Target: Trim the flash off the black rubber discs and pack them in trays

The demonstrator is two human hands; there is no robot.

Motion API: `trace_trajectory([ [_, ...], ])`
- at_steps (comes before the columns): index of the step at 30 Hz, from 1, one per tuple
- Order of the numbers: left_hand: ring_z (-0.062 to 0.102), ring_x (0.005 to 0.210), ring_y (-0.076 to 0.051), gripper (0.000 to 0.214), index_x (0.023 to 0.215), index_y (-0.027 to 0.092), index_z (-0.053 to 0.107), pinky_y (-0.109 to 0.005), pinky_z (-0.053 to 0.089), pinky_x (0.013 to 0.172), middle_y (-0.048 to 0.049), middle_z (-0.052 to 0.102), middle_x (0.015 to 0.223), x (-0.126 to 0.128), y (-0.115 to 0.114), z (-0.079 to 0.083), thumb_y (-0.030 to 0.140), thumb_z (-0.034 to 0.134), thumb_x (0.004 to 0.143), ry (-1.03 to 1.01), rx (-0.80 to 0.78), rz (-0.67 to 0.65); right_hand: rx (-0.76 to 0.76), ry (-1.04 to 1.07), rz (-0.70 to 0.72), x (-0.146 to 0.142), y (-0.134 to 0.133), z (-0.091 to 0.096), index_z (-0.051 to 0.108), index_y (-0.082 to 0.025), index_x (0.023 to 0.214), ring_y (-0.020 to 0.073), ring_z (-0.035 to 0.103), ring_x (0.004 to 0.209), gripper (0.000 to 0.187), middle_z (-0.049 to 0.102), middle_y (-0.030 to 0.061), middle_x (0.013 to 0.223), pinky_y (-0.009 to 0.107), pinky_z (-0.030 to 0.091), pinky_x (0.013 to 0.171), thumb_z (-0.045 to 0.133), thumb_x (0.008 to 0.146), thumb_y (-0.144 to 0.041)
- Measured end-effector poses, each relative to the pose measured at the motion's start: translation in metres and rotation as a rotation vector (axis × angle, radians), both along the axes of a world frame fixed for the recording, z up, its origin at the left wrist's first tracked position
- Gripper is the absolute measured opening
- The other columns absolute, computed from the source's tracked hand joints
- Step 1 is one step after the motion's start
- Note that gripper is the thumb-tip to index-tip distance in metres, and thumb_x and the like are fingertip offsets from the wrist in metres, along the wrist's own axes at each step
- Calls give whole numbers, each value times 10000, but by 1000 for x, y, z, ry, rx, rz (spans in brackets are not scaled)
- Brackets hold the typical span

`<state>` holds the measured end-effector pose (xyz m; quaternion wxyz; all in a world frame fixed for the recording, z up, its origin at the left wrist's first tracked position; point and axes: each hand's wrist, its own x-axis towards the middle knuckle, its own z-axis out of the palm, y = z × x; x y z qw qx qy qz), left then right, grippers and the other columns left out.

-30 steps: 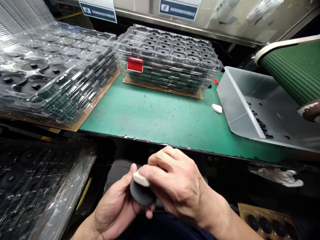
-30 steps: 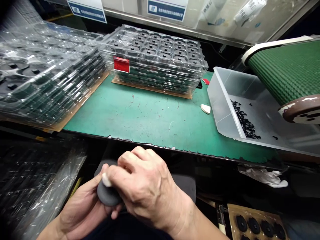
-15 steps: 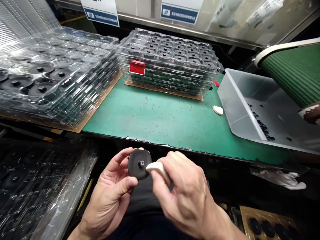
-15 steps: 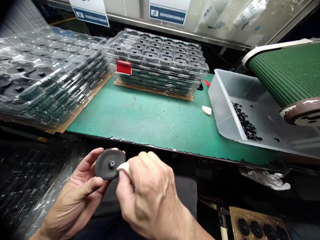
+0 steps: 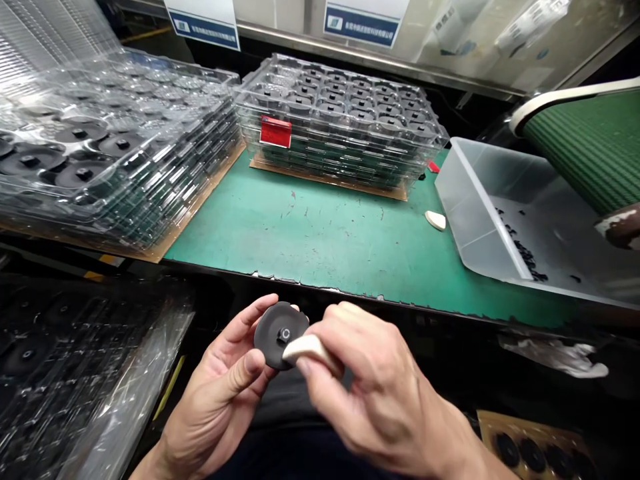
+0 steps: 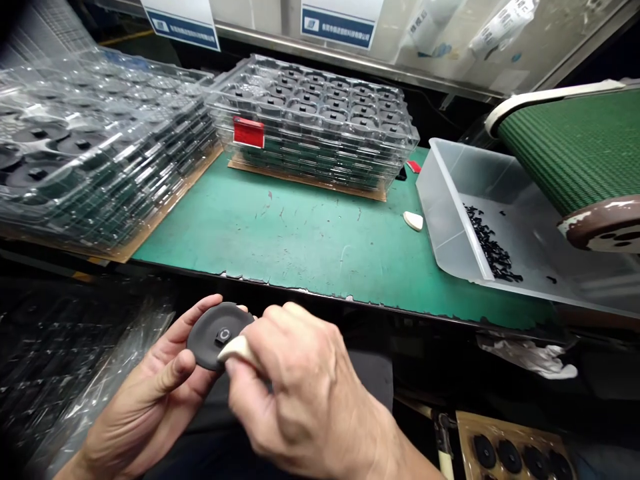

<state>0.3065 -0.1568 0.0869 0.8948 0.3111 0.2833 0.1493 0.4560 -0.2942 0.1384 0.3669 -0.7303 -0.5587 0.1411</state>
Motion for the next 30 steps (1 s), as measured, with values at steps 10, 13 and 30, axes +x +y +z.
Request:
trace_trajectory([
  [10, 718, 1177, -212, 485, 1379, 274, 662, -222, 565, 1009, -70, 769, 1295, 3, 2, 4, 305, 748, 903, 36, -34, -18, -9, -27, -60, 2, 0, -3, 476, -193, 784, 143, 403, 704, 221, 470, -14, 756, 328, 309, 687, 515, 999, -160],
  [13, 719, 1170, -210, 460, 1328, 265, 702, -201, 557, 1001, -63, 779, 1273, 6, -1, 12, 352, 776, 882, 128, -14, 1, -14, -34, -83, 2, -1, -4, 443, -196, 770, 143, 395, 699, 243, 460, -14, 749, 332, 302, 684, 507, 999, -150],
  [30, 745, 1085, -205, 405, 1213, 232, 774, -183, 597, 894, -57, 795, 1237, 11, -2, 22, 429, 794, 859, 206, -26, 49, -33, -50, -102, 6, -3, -10, 414, -200, 759, 146, 393, 688, 266, 445, -11, 737, 335, 306, 685, 509, 1004, -158],
])
